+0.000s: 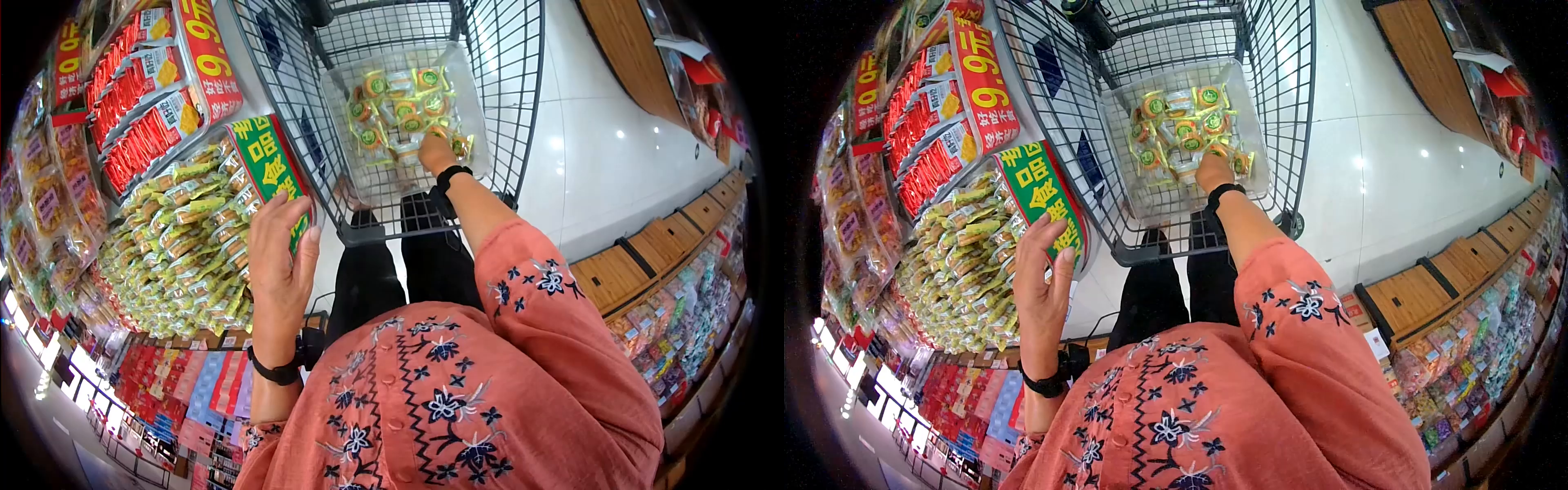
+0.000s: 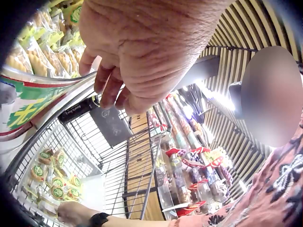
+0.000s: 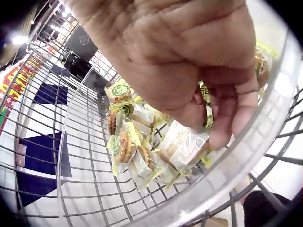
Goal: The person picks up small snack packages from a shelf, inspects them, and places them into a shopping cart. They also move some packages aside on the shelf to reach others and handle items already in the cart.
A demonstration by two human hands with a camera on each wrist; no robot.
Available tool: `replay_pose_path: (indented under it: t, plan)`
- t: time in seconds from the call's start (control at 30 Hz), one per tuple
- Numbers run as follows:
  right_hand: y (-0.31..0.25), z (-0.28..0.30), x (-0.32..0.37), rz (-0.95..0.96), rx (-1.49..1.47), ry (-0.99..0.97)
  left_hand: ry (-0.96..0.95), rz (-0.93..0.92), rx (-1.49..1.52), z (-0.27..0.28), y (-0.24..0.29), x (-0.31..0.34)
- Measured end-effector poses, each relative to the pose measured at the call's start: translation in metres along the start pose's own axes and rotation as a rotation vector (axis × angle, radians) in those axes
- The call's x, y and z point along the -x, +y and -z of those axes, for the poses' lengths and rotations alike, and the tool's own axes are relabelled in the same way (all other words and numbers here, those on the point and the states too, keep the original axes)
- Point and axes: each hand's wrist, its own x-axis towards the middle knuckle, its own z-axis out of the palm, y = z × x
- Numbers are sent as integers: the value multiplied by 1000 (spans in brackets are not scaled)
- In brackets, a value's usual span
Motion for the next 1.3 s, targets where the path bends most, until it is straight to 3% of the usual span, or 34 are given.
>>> replay_pose_path:
  t: [0.17,0.27,0.5,0.7,0.87,1.07,1.2,1.3]
  plan:
    - [7,-13,-4,172,-157,32,-20,8,3,4,0,2]
    - [-12,9,19,74,-337,-126,-52,26,-11,4,2,5]
    - [-28,19,52,160,-465,-20,-6,-25,-3,3,3,11]
    - [-40,78,118,202,-728,-55,46,-82,45,14,6,11]
    - [-83,149,206,416,-830,-265,54,-204,118,18,18,1]
    - [-139,180,283,570,-899,-386,76,-366,79,26,28,-2]
    - [-166,180,310,641,-987,-480,203,-333,147,31,16,5]
    - [-185,178,323,674,-979,-483,21,117,738,39,-2,14]
